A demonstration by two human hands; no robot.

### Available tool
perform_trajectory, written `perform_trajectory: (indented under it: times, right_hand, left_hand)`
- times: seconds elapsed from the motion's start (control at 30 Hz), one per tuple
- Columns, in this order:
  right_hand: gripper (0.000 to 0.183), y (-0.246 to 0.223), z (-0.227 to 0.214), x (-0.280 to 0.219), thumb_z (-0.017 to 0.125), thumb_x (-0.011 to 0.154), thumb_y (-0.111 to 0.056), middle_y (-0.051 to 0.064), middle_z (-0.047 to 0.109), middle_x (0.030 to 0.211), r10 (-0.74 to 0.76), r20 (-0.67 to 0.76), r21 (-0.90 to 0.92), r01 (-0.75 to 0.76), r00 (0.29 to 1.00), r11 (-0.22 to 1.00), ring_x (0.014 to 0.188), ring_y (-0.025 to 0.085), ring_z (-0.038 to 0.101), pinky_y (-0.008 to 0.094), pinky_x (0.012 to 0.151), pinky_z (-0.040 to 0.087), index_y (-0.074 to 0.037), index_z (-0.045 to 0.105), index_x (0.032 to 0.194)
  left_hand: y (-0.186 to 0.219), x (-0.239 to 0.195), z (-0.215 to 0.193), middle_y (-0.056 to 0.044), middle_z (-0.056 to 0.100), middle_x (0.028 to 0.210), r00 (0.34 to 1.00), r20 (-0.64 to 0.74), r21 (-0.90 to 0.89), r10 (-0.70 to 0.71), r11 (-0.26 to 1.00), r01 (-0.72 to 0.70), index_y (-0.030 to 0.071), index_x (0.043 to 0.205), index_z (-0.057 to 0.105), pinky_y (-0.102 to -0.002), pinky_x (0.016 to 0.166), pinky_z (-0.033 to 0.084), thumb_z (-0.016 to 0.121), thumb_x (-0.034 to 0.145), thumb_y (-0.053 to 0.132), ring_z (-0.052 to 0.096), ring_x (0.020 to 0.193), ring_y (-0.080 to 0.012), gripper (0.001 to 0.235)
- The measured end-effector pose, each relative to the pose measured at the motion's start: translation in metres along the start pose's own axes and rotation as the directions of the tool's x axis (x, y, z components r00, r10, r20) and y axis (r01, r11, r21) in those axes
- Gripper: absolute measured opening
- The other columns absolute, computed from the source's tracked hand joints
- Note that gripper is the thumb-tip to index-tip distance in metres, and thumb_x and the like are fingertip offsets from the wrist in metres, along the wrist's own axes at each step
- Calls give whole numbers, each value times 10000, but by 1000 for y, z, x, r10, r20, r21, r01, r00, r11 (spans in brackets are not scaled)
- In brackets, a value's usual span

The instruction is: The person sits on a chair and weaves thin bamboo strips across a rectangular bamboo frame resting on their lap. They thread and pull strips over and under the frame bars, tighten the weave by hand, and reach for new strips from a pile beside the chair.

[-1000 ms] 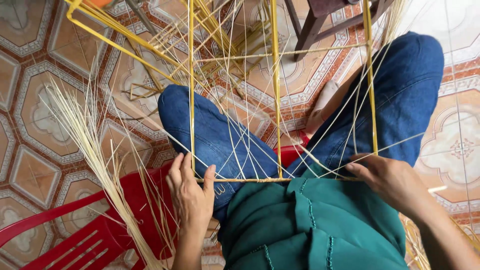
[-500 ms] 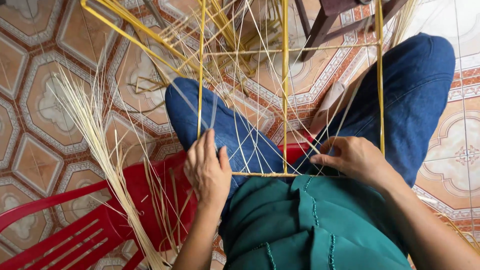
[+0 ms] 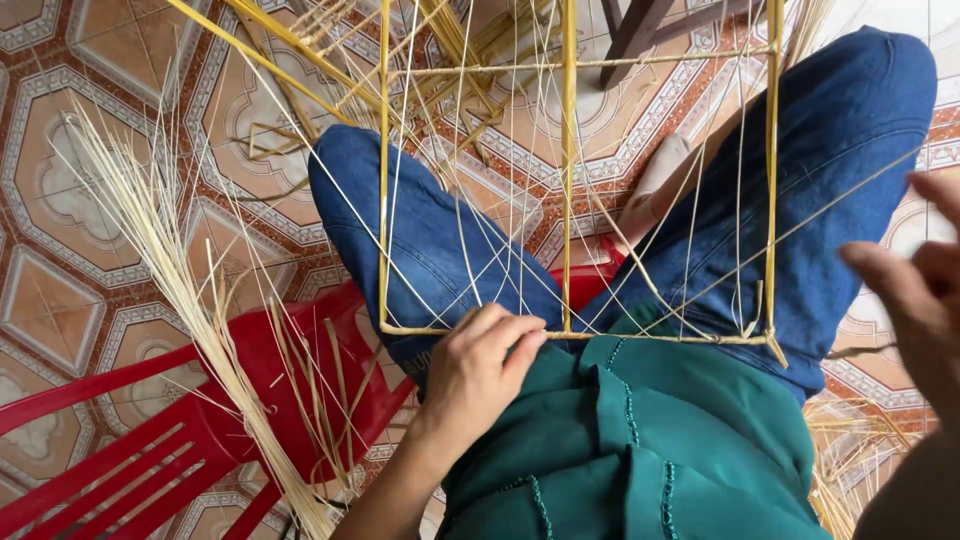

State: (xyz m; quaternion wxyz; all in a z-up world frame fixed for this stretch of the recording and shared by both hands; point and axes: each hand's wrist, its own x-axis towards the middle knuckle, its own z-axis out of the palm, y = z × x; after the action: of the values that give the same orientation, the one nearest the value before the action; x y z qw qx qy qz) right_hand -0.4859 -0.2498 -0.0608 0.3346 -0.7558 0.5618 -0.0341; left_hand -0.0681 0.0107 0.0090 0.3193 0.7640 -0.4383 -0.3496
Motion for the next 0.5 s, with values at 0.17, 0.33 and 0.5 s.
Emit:
perform_trajectory:
  times: [0.17, 0.33, 0.5]
  right_hand:
    - [251, -160, 13, -60, 600, 1082, -192, 148, 766, 977, -117, 35, 335, 99, 993, 937, 922, 131, 707, 273, 889, 547, -24, 732, 1214]
    - [282, -231, 77, -42, 675, 892, -393, 114, 778, 833, -199, 414, -20, 228, 888, 974, 730, 284, 762, 388, 661, 598, -204, 786, 1070]
    - [377, -236, 111, -31, 653, 888, -495, 151, 744, 754, -195, 488, -219, 335, 851, 916, 702, 347, 723, 450, 624, 573, -232, 763, 1134]
  left_hand:
    - [9, 1, 13, -89, 580, 858, 957, -107, 283, 269, 931, -230, 80, 889, 679, -401, 726, 542, 766, 908, 174, 630, 826, -278, 129]
    - [8, 2, 15, -104, 569, 831, 966, -108, 375, 236, 910, -180, 59, 813, 632, -413, 696, 526, 792, 884, 212, 622, 804, -296, 232]
    - [5, 2, 20, -105, 594, 826, 984, -98, 410, 150, 907, -98, 59, 782, 639, -421, 704, 526, 803, 881, 256, 634, 806, -300, 275]
